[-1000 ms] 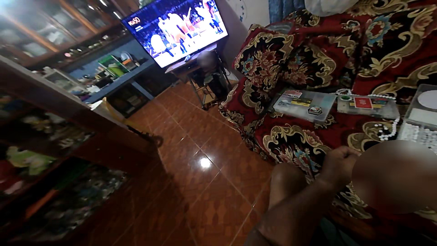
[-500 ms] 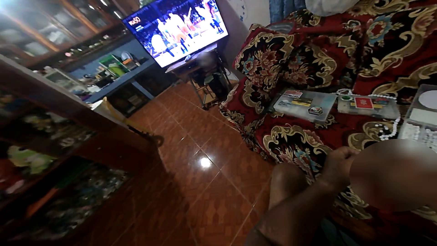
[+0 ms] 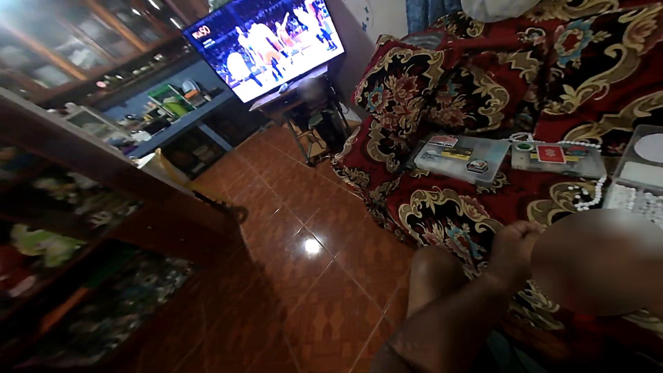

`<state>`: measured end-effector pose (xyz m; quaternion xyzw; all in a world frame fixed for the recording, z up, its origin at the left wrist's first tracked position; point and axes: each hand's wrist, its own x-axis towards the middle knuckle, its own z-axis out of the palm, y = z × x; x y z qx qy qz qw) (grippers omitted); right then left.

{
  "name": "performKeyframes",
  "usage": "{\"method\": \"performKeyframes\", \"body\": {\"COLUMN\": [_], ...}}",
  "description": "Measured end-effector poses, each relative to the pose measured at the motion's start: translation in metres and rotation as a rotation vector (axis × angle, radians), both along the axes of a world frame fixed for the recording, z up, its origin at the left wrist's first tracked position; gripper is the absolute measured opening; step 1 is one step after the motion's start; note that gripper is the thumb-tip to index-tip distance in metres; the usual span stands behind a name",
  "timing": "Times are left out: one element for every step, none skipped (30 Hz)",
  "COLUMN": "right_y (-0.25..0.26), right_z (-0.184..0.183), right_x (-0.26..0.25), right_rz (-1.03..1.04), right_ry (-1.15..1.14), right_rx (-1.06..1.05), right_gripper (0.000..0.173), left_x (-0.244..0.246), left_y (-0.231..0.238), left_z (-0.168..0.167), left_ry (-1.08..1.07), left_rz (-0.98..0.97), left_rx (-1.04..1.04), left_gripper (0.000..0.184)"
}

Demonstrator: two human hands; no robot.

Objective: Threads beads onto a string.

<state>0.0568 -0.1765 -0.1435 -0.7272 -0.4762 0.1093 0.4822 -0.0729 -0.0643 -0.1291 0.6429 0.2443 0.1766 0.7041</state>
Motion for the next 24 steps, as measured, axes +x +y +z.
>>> {"method": "performKeyframes", "body": {"right_y": [0.0000, 0.0000, 0.0000, -0.0002, -0.0004, -0.0009, -0.0011, -0.0012, -0.0011, -0.0011, -0.0010, -0.0010, -0.0010, -0.0010, -0.0012, -0.0016, -0.0014, -0.0009, -0.0003, 0.0001, 0.0003, 0.0001, -0.0005, -0.0013], "right_z": [0.0003, 0.0009, 0.0022, 0.0041, 0.0055, 0.0064, 0.0062, 0.0055, 0.0042, 0.0031, 0.0022, 0.0014, 0.0014, 0.0018, 0.0028, 0.0037, 0.0032, 0.0019, 0.0007, -0.0004, -0.0009, -0.0003, 0.0018, 0.0043], "right_x": [-0.0001, -0.0002, -0.0006, -0.0012, -0.0019, -0.0027, -0.0028, -0.0026, -0.0020, -0.0014, -0.0007, -0.0003, -0.0002, -0.0003, 0.0001, 0.0008, 0.0011, 0.0012, 0.0010, 0.0007, 0.0004, 0.0000, -0.0005, -0.0007], "right_rz": [-0.001, -0.008, -0.013, -0.016, -0.016, -0.015, -0.012, -0.011, -0.011, -0.007, -0.006, -0.005, -0.006, -0.008, -0.004, 0.005, 0.008, 0.008, 0.011, 0.009, 0.008, 0.001, -0.005, -0.006], "right_ry": [-0.003, -0.010, -0.012, -0.010, -0.005, 0.001, 0.006, 0.012, 0.020, 0.027, 0.030, 0.026, 0.023, 0.022, 0.028, 0.038, 0.039, 0.035, 0.033, 0.022, 0.013, 0.002, -0.006, -0.002], "right_rx": [-0.006, -0.013, -0.022, -0.032, -0.037, -0.036, -0.031, -0.024, -0.016, -0.010, -0.007, -0.006, -0.007, -0.013, -0.022, -0.030, -0.032, -0.023, -0.010, 0.001, 0.005, -0.001, -0.014, -0.031], "right_gripper": [0.024, 0.023, 0.022, 0.021, 0.019, 0.018, 0.019, 0.019, 0.020, 0.020, 0.020, 0.021, 0.021, 0.021, 0.021, 0.022, 0.022, 0.023, 0.023, 0.023, 0.023, 0.022, 0.021, 0.020], "left_x": [-0.0003, -0.0003, 0.0000, 0.0003, 0.0002, 0.0004, 0.0003, 0.0000, -0.0005, -0.0010, -0.0013, -0.0017, -0.0017, -0.0016, -0.0014, -0.0012, -0.0012, -0.0014, -0.0019, -0.0021, -0.0021, -0.0016, -0.0010, -0.0008], "left_y": [0.0007, 0.0010, 0.0009, 0.0008, 0.0010, 0.0008, 0.0003, -0.0002, -0.0005, -0.0004, -0.0002, 0.0000, 0.0001, 0.0003, 0.0006, 0.0009, 0.0009, 0.0010, 0.0011, 0.0012, 0.0011, 0.0010, 0.0009, 0.0012], "left_z": [0.0007, 0.0025, 0.0047, 0.0060, 0.0067, 0.0062, 0.0057, 0.0041, 0.0035, 0.0035, 0.0035, 0.0042, 0.0040, 0.0040, 0.0043, 0.0046, 0.0050, 0.0053, 0.0057, 0.0057, 0.0054, 0.0050, 0.0049, 0.0050], "left_ry": [0.012, 0.027, 0.040, 0.050, 0.061, 0.066, 0.067, 0.054, 0.046, 0.043, 0.044, 0.050, 0.054, 0.056, 0.060, 0.062, 0.066, 0.067, 0.067, 0.065, 0.058, 0.050, 0.049, 0.056], "left_rz": [0.007, 0.013, 0.015, 0.012, -0.005, -0.023, -0.038, -0.049, -0.054, -0.053, -0.048, -0.047, -0.043, -0.039, -0.039, -0.039, -0.037, -0.033, -0.029, -0.022, -0.012, 0.003, 0.020, 0.025], "left_rx": [0.000, -0.016, -0.037, -0.057, -0.068, -0.059, -0.037, -0.012, 0.005, 0.016, 0.026, 0.028, 0.028, 0.031, 0.040, 0.051, 0.056, 0.056, 0.051, 0.045, 0.034, 0.017, -0.001, -0.019], "left_gripper": [0.024, 0.027, 0.032, 0.038, 0.041, 0.040, 0.035, 0.029, 0.026, 0.025, 0.025, 0.025, 0.025, 0.025, 0.026, 0.026, 0.026, 0.026, 0.026, 0.026, 0.026, 0.027, 0.030, 0.034]}}
